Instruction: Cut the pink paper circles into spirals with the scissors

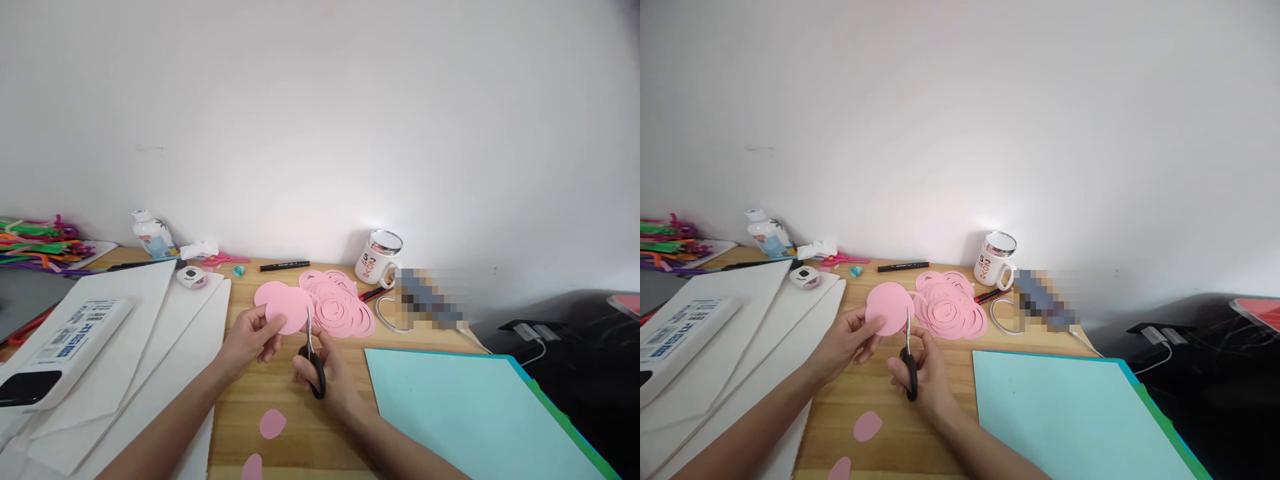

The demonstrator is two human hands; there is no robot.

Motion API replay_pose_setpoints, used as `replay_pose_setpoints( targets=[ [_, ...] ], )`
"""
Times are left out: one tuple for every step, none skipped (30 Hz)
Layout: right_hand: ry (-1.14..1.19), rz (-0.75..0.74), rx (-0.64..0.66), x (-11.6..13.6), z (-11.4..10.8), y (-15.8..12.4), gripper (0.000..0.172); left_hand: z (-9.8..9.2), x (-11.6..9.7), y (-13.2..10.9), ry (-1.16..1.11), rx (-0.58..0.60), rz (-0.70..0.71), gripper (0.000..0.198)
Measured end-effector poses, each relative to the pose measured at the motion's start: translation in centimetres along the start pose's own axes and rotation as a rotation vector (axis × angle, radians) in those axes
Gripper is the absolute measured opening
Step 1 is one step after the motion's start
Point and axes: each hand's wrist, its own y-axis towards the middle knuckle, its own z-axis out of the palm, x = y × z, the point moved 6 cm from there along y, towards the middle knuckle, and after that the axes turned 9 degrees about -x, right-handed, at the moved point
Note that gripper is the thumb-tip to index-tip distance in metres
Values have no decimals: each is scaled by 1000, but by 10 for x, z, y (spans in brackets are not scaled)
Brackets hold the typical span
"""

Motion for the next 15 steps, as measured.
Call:
replay_pose_setpoints(
  targets=[
    [-7,7,1,-1,0,0,48,0,1,0,1,-7,-9,32],
    [-15,15,3,-2,1,-1,47,0,1,0,11,-11,-16,32],
    [-24,21,5,-2,1,-1,47,1,2,-1,30,-10,-20,31],
    [-30,24,9,-1,1,-1,47,1,3,-1,55,-7,-22,31],
    [-29,26,14,0,2,-1,47,1,3,-1,78,1,-19,32],
    [-21,23,15,2,2,-1,47,1,4,-2,97,11,-16,32],
    [-10,19,17,4,2,-1,48,1,4,-2,112,25,-14,33],
    [5,13,20,6,2,-1,49,2,4,-2,120,39,-12,33],
    [20,7,22,8,2,0,51,2,4,-3,126,51,-10,34],
    [33,1,24,9,2,0,52,3,3,-3,131,59,-8,34],
    [43,-1,29,10,1,1,53,3,2,-4,140,61,-4,35],
    [49,-3,34,11,1,1,54,3,2,-4,151,60,1,36],
    [51,-6,36,11,1,1,54,3,1,-4,161,58,5,36],
    [45,-10,34,11,1,1,52,3,0,-4,168,56,8,36],
    [30,-12,31,10,1,1,50,4,0,-4,172,57,7,36]
  ],
)
